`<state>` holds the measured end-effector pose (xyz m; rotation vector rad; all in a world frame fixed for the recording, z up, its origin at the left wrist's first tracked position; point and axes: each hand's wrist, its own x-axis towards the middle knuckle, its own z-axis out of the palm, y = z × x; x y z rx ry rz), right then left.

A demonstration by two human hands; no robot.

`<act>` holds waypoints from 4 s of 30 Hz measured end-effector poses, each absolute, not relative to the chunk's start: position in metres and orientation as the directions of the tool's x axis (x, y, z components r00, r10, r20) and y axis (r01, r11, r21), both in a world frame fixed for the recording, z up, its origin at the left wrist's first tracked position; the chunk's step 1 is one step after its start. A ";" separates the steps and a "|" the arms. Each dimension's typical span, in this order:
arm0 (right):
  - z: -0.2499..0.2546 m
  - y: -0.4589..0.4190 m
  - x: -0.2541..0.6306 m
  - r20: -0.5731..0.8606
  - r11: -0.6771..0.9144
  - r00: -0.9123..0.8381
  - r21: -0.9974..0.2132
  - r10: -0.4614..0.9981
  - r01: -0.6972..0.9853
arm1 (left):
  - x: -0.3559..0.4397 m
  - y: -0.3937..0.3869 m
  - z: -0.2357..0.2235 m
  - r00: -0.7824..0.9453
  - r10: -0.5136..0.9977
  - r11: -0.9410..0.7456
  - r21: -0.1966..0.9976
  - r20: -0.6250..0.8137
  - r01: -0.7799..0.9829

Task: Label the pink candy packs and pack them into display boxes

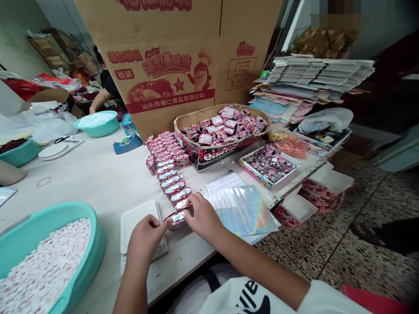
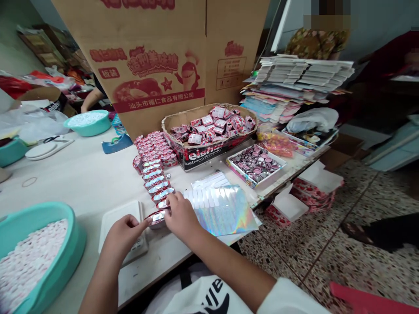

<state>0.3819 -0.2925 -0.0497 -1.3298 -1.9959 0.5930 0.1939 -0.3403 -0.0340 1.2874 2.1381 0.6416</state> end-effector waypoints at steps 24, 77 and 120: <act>-0.054 -0.296 0.404 0.240 0.816 -0.785 -0.271 0.572 0.511 | 0.235 -0.367 -0.046 0.152 0.918 -0.206 0.112 0.366 0.972; -0.001 -0.202 0.564 0.109 0.226 -0.199 -0.448 0.974 0.865 | 0.238 -0.303 -0.094 0.257 0.838 -0.423 0.274 0.481 0.864; -0.102 -0.294 0.498 0.256 0.389 -0.295 -0.534 0.921 0.751 | 0.159 -0.115 0.005 0.042 0.990 -0.077 0.259 0.138 0.963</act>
